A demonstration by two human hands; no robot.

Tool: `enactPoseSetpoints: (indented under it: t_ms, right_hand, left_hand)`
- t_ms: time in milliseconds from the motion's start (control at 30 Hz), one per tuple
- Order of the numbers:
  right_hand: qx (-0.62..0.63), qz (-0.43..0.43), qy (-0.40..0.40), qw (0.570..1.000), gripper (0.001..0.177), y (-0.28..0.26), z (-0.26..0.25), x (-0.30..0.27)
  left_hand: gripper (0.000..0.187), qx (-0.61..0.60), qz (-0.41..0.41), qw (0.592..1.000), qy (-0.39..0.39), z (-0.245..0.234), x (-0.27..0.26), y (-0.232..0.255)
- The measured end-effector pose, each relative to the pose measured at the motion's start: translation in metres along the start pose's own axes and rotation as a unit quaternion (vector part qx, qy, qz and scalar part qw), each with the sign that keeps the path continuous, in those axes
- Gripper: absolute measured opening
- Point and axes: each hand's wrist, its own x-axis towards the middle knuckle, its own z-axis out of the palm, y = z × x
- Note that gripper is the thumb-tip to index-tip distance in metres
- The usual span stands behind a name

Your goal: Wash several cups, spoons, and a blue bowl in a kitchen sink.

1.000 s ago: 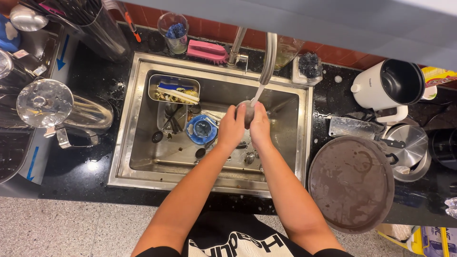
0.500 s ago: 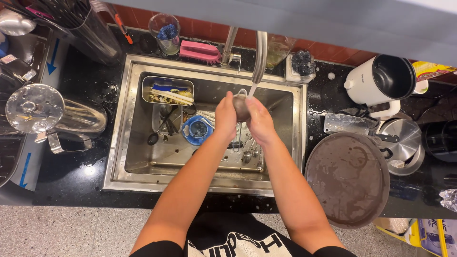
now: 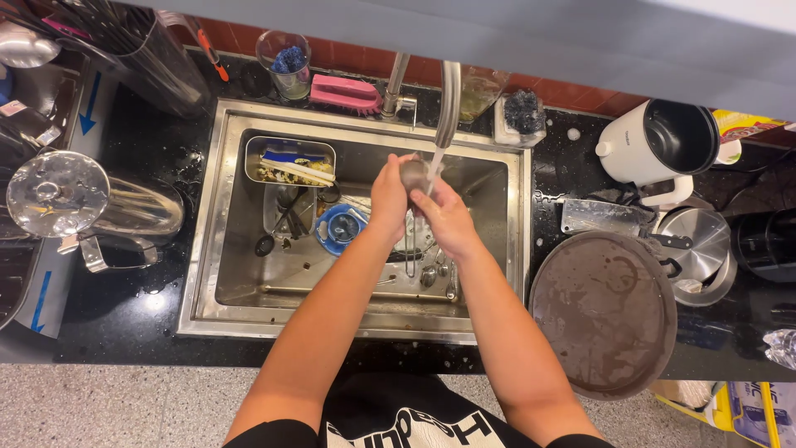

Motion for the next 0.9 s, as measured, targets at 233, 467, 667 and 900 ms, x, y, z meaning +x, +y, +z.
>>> enactPoseSetpoints:
  t_ms: [233, 467, 667, 900]
  right_hand:
    - [0.060, -0.013, 0.116, 0.991, 0.040, 0.038, -0.048, 0.018]
    - [-0.061, -0.033, -0.016, 0.997, 0.042, 0.013, -0.029, -0.003]
    - [-0.119, -0.057, 0.084, 0.988, 0.032, 0.019, -0.023, 0.005]
    - [-0.377, -0.266, -0.032, 0.887, 0.024, -0.017, 0.023, -0.042]
  left_hand:
    - [0.051, 0.208, 0.022, 0.977, -0.036, 0.012, -0.030, 0.023]
    - [0.052, 0.172, -0.042, 0.983, 0.037, 0.012, -0.025, 0.021]
    - [0.048, 0.055, -0.003, 0.997, -0.050, 0.002, -0.027, 0.028]
    - [0.056, -0.161, -0.153, 0.972, -0.084, -0.013, -0.029, 0.051]
